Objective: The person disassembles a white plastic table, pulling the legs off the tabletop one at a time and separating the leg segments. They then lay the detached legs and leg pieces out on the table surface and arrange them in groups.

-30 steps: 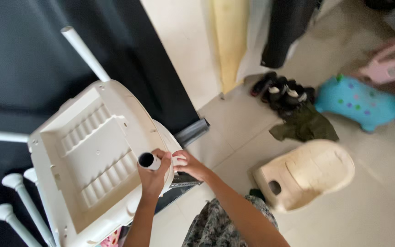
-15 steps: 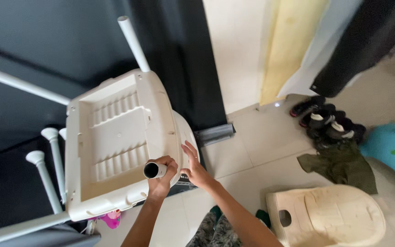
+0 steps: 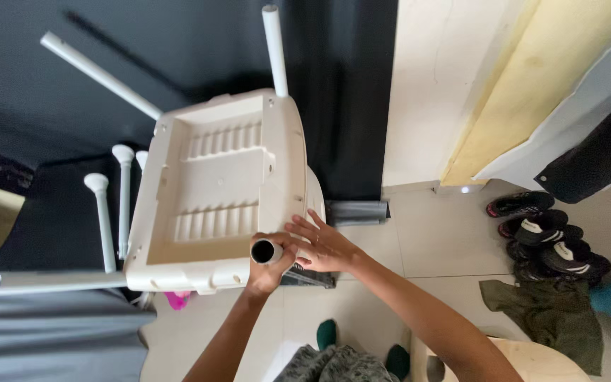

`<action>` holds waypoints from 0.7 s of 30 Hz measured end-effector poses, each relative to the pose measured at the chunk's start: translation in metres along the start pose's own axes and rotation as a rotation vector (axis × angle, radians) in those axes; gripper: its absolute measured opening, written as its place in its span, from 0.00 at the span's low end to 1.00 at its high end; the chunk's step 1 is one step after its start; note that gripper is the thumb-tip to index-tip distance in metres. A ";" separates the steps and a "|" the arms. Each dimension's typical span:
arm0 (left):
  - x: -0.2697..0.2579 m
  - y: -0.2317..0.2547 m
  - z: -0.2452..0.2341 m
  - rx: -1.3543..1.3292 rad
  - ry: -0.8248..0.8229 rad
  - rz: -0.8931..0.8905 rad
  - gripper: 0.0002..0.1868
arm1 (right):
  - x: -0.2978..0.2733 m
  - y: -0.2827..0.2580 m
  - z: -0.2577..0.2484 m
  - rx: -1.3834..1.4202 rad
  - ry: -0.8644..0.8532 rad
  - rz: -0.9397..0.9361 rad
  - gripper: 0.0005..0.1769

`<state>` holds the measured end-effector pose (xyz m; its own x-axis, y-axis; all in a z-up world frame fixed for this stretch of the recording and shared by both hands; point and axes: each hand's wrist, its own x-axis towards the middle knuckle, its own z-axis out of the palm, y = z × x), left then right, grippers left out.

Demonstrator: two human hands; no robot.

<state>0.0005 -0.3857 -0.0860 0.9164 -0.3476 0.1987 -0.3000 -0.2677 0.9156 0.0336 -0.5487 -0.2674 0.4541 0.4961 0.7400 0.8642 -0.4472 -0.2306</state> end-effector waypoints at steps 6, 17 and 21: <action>-0.013 -0.008 0.007 0.051 0.083 0.074 0.02 | 0.004 0.010 -0.004 -0.033 0.046 -0.083 0.70; -0.015 -0.007 0.025 0.379 0.330 0.188 0.07 | -0.008 0.027 0.025 0.010 0.085 -0.106 0.69; -0.018 0.003 0.024 0.263 0.269 0.131 0.04 | -0.010 0.023 0.027 0.026 0.088 -0.103 0.66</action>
<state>-0.0230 -0.4018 -0.0952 0.8922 -0.1557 0.4239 -0.4443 -0.4703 0.7625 0.0549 -0.5435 -0.2972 0.3426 0.4706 0.8131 0.9112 -0.3772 -0.1656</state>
